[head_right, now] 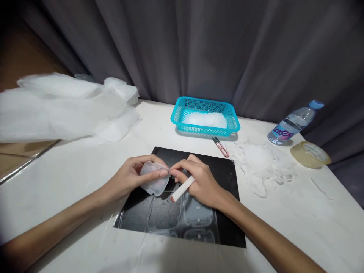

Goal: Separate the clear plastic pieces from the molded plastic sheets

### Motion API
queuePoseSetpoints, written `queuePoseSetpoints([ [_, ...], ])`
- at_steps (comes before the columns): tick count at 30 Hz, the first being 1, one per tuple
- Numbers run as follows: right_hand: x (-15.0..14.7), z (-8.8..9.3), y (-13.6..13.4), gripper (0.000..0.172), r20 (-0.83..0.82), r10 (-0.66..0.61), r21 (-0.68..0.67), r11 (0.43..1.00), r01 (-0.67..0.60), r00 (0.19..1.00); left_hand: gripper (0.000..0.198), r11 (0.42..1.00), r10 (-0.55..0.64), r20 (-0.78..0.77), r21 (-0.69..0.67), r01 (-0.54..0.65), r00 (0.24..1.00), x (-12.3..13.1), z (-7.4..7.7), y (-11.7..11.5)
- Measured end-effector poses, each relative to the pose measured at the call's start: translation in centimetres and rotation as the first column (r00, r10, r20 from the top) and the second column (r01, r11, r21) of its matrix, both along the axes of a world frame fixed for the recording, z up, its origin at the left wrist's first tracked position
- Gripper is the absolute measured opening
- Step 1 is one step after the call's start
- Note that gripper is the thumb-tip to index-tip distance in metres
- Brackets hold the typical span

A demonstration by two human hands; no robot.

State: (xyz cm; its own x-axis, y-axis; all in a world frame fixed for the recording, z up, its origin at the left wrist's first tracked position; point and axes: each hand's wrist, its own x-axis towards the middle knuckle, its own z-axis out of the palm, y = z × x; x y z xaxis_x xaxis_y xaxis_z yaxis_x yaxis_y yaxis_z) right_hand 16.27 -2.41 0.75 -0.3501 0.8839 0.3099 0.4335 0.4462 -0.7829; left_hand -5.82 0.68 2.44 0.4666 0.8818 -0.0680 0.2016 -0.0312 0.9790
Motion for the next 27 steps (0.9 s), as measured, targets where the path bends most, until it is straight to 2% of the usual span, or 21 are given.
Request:
queuePoseSetpoints([
  [2,0.0,-0.2,-0.1,0.014,0.087,0.022,0.084,0.996,-0.029,0.996,0.022,0.999,-0.016,-0.026,-0.032,0.015,1.000,-0.2,-0.1,0.2],
  [4,-0.1,-0.5,-0.4,0.017,0.217,0.021,0.214,0.975,-0.068,0.976,0.023,0.989,0.142,0.014,-0.051,-0.141,0.990,-0.8,0.0,1.0],
  [5,-0.2,-0.6,-0.6,0.019,0.276,0.007,0.271,0.959,-0.085,0.961,0.024,0.964,0.263,0.051,-0.054,-0.260,0.964,-1.2,0.2,1.6],
  [6,-0.2,-0.6,-0.8,0.021,0.320,-0.011,0.315,0.944,-0.095,0.947,0.025,0.891,0.455,0.117,-0.047,-0.452,0.883,-1.7,0.4,2.3],
  [7,-0.2,-0.6,-1.0,0.022,0.347,-0.030,0.342,0.935,-0.096,0.937,0.024,0.833,0.550,0.158,-0.032,-0.552,0.820,-2.3,0.7,3.0],
  [9,0.0,-0.4,-1.1,0.021,0.356,-0.079,0.354,0.934,-0.055,0.931,0.024,0.783,0.608,0.213,0.000,-0.623,0.765,-3.0,1.1,4.2],
  [12,1.1,0.0,-0.3,0.019,0.361,-0.253,0.368,0.923,0.113,0.897,0.027,0.871,0.477,0.213,0.014,-0.491,0.853,-2.7,1.4,4.2],
  [15,3.0,0.1,1.2,0.031,0.403,-0.471,0.418,0.857,0.301,0.785,0.024,0.951,0.290,0.184,0.050,-0.304,0.939,-1.3,1.2,2.3],
  [17,4.3,-0.1,2.0,0.032,0.446,-0.522,0.405,0.842,0.356,0.727,0.023,0.977,0.199,0.163,0.040,-0.208,0.966,-0.5,1.2,0.9],
  [22,6.1,-0.8,1.8,0.027,0.600,-0.386,0.183,0.919,0.349,0.701,0.022,0.996,0.084,0.145,-0.033,-0.080,0.986,0.0,1.4,-0.9],
  [24,6.6,-0.3,1.5,0.029,0.646,-0.314,0.104,0.939,0.326,0.696,0.023,0.996,0.084,0.147,-0.046,-0.077,0.986,0.1,1.4,-1.1],
  [27,7.7,1.3,1.6,0.041,0.633,-0.144,-0.081,0.965,0.250,0.760,0.025,0.995,0.085,0.154,-0.068,-0.075,0.984,0.2,1.4,-1.4],
])
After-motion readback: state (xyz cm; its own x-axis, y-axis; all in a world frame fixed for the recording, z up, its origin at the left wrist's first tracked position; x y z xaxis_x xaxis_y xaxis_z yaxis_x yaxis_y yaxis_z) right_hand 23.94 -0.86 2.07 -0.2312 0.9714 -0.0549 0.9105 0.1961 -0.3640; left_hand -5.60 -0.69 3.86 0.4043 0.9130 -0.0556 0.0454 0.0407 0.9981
